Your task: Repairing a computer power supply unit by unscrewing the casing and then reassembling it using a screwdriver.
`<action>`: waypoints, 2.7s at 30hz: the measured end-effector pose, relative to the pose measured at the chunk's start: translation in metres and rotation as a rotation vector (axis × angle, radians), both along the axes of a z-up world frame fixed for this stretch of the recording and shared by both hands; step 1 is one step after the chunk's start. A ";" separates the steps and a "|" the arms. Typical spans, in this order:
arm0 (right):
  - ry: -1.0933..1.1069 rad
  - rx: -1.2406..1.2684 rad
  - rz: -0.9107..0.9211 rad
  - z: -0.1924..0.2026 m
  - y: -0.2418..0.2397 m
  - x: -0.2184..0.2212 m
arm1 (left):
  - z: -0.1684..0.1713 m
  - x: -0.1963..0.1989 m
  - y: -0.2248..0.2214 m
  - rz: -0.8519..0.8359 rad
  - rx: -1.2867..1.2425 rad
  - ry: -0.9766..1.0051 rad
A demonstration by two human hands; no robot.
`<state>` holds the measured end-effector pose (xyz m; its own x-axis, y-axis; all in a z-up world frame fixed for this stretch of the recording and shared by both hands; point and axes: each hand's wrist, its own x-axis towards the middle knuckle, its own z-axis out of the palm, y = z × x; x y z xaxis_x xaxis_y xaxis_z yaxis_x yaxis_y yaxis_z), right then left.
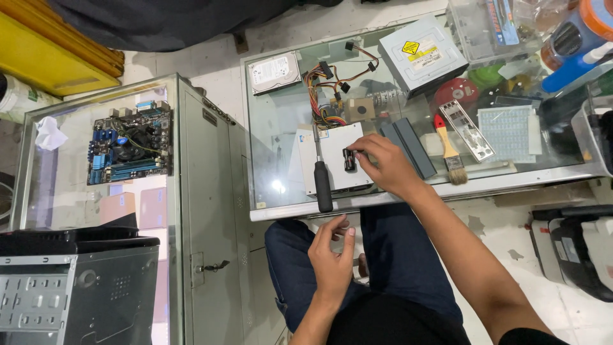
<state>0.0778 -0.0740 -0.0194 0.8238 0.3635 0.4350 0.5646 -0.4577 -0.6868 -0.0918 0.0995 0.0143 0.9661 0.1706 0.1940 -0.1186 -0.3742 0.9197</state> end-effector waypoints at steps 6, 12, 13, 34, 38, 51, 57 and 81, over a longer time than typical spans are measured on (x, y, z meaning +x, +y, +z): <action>0.106 -0.154 0.037 0.003 0.004 -0.010 | -0.002 0.002 -0.002 0.014 0.029 0.011; 0.076 0.032 -0.050 0.008 0.012 -0.022 | -0.004 0.001 -0.007 0.025 -0.022 0.043; 0.074 0.032 -0.050 0.012 0.010 -0.031 | -0.004 0.002 -0.008 0.025 -0.022 0.042; 0.326 0.622 -0.303 0.015 -0.004 -0.176 | -0.015 0.000 -0.028 -0.026 -0.643 0.382; 0.405 0.626 -0.267 0.017 -0.008 -0.175 | -0.005 0.001 -0.023 -0.077 -0.649 0.324; 0.427 0.513 -0.340 0.003 -0.006 -0.180 | -0.024 -0.008 -0.008 -0.266 -0.623 0.393; 0.373 0.333 -0.223 0.007 -0.005 -0.182 | -0.013 -0.006 -0.008 -0.338 -0.358 0.464; 0.172 0.091 -0.780 -0.052 -0.064 -0.078 | -0.100 0.076 0.077 0.527 -0.494 -0.064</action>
<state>-0.0001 -0.1376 -0.0714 0.8840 -0.3752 0.2787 -0.0119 -0.6143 -0.7890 -0.0162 0.1764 -0.0858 0.7203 0.6931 0.0277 -0.0964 0.0604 0.9935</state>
